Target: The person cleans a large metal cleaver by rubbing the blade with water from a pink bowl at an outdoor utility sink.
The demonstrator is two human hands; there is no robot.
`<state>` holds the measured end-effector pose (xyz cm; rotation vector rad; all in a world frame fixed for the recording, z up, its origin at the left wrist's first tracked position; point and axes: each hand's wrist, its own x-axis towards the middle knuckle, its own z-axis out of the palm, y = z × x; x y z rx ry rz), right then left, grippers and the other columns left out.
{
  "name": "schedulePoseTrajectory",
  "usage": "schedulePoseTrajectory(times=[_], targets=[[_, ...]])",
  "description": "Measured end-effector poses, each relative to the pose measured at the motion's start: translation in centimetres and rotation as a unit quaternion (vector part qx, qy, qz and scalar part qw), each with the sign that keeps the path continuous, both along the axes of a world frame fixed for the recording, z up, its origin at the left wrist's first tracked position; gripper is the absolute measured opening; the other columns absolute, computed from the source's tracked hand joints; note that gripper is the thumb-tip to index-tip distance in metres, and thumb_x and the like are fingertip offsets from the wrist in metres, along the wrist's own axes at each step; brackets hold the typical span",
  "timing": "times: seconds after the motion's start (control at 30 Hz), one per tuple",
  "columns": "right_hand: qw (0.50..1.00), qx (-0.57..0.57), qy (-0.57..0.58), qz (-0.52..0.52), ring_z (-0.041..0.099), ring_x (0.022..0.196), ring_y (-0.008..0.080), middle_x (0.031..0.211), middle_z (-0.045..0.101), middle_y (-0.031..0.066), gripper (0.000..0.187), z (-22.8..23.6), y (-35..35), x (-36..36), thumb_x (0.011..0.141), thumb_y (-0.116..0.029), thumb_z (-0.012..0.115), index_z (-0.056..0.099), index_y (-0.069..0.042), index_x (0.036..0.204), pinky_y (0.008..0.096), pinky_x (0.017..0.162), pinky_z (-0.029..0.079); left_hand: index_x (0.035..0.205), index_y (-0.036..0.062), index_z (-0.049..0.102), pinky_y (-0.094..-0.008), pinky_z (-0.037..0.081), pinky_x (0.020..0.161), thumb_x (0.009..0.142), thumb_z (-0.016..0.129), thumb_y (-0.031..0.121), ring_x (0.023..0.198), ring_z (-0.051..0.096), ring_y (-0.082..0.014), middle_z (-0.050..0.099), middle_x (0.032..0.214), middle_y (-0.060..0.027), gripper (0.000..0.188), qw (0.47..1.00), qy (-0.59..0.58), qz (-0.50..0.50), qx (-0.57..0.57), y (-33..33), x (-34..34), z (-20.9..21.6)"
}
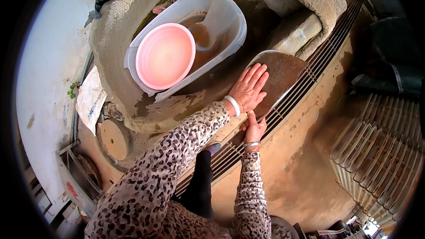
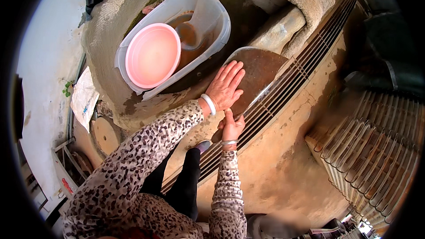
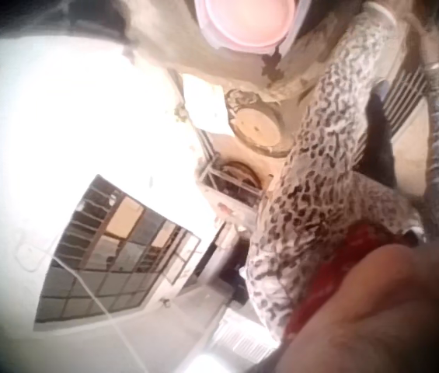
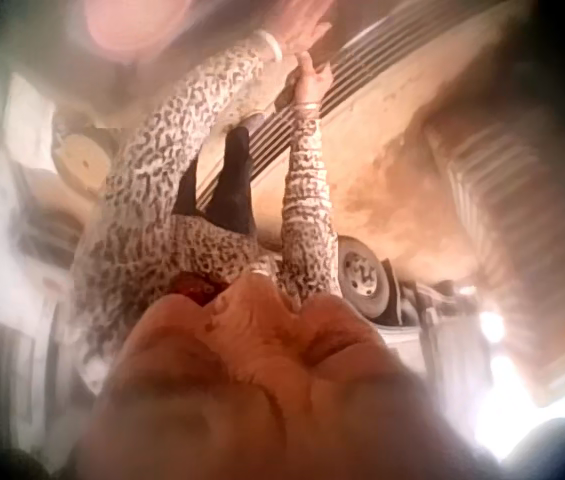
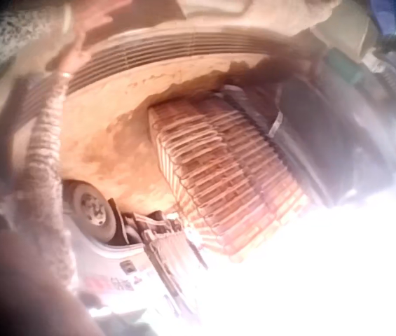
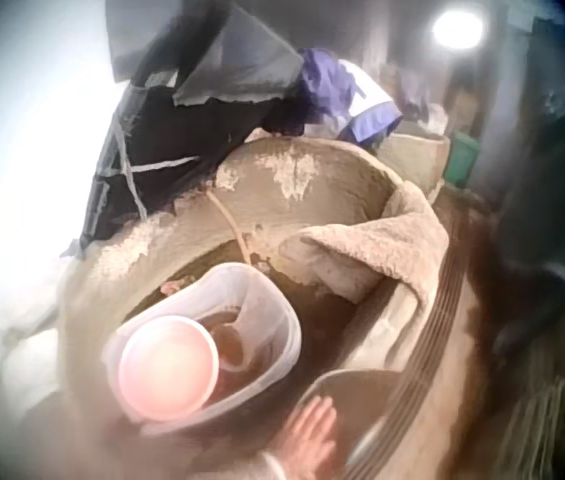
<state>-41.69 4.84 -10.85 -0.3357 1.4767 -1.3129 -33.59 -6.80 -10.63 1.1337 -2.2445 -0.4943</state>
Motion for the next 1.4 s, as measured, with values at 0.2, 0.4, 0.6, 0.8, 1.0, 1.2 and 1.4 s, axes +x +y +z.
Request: schedulePoseTrajectory(times=[0.2,0.4,0.6,0.8,1.0,1.2,1.4], targets=[[0.995,0.083,-0.040,-0.038,0.040,0.040,0.0099,0.058,0.047,-0.0009,0.011,-0.8,9.0,4.3,0.095,-0.009,0.064,0.056,-0.005,0.102,0.0274,0.038,0.037,0.146,0.0019,0.032,-0.0537,0.022,0.118,0.077,0.074,0.019,0.145,0.023,-0.0410,0.026,0.157,-0.0207,0.083,0.996,0.010,-0.051,0.075,8.7,3.6,-2.6],[1.000,0.017,-0.013,-0.019,0.040,0.041,0.0102,0.055,0.044,-0.0006,0.015,-0.2,1.5,0.2,0.096,-0.014,0.065,0.052,-0.006,0.093,0.0276,0.039,0.038,0.147,0.0015,0.031,-0.0533,0.023,0.118,0.083,0.068,0.020,0.144,0.025,-0.0413,0.026,0.156,-0.0200,0.076,1.000,0.015,-0.020,0.012,1.9,0.2,-1.3],[0.996,0.077,-0.033,-0.031,0.042,0.039,0.0115,0.056,0.049,0.0003,0.016,-1.5,9.5,4.3,0.096,-0.010,0.063,0.058,-0.005,0.110,0.0280,0.037,0.039,0.148,0.0025,0.028,-0.0541,0.021,0.119,0.080,0.071,0.019,0.146,0.022,-0.0416,0.024,0.157,-0.0208,0.082,0.996,0.012,-0.055,0.074,8.8,3.7,-2.5],[1.000,-0.005,-0.027,-0.012,0.041,0.040,0.0099,0.055,0.047,-0.0002,0.013,0.0,0.3,0.9,0.095,-0.013,0.065,0.055,-0.005,0.091,0.0266,0.038,0.038,0.145,0.0013,0.034,-0.0540,0.023,0.117,0.084,0.067,0.020,0.144,0.025,-0.0406,0.027,0.156,-0.0203,0.072,1.000,0.008,-0.019,0.002,0.3,0.8,-0.9],[0.998,0.064,-0.003,-0.022,0.041,0.040,0.0097,0.057,0.048,-0.0014,0.015,-0.5,8.3,4.2,0.095,-0.009,0.064,0.058,-0.004,0.108,0.0261,0.037,0.038,0.147,0.0005,0.031,-0.0534,0.022,0.118,0.083,0.067,0.019,0.146,0.022,-0.0402,0.025,0.157,-0.0210,0.076,0.997,0.012,-0.043,0.060,8.1,3.6,-2.1],[0.999,0.026,0.002,-0.023,0.044,0.039,0.0113,0.054,0.048,0.0004,0.019,-0.7,1.2,2.8,0.094,-0.017,0.067,0.053,-0.006,0.089,0.0277,0.037,0.039,0.146,-0.0004,0.032,-0.0530,0.024,0.118,0.084,0.067,0.020,0.143,0.025,-0.0411,0.026,0.156,-0.0212,0.074,0.999,-0.014,-0.032,0.004,0.7,2.1,-1.3],[0.998,0.053,-0.007,-0.029,0.045,0.040,0.0096,0.060,0.053,-0.0002,0.013,-2.0,6.9,4.2,0.095,-0.011,0.065,0.060,-0.004,0.104,0.0258,0.038,0.038,0.148,0.0002,0.029,-0.0520,0.020,0.119,0.083,0.068,0.020,0.146,0.022,-0.0411,0.024,0.157,-0.0222,0.078,0.998,-0.021,-0.028,0.047,6.2,3.7,-2.3]])
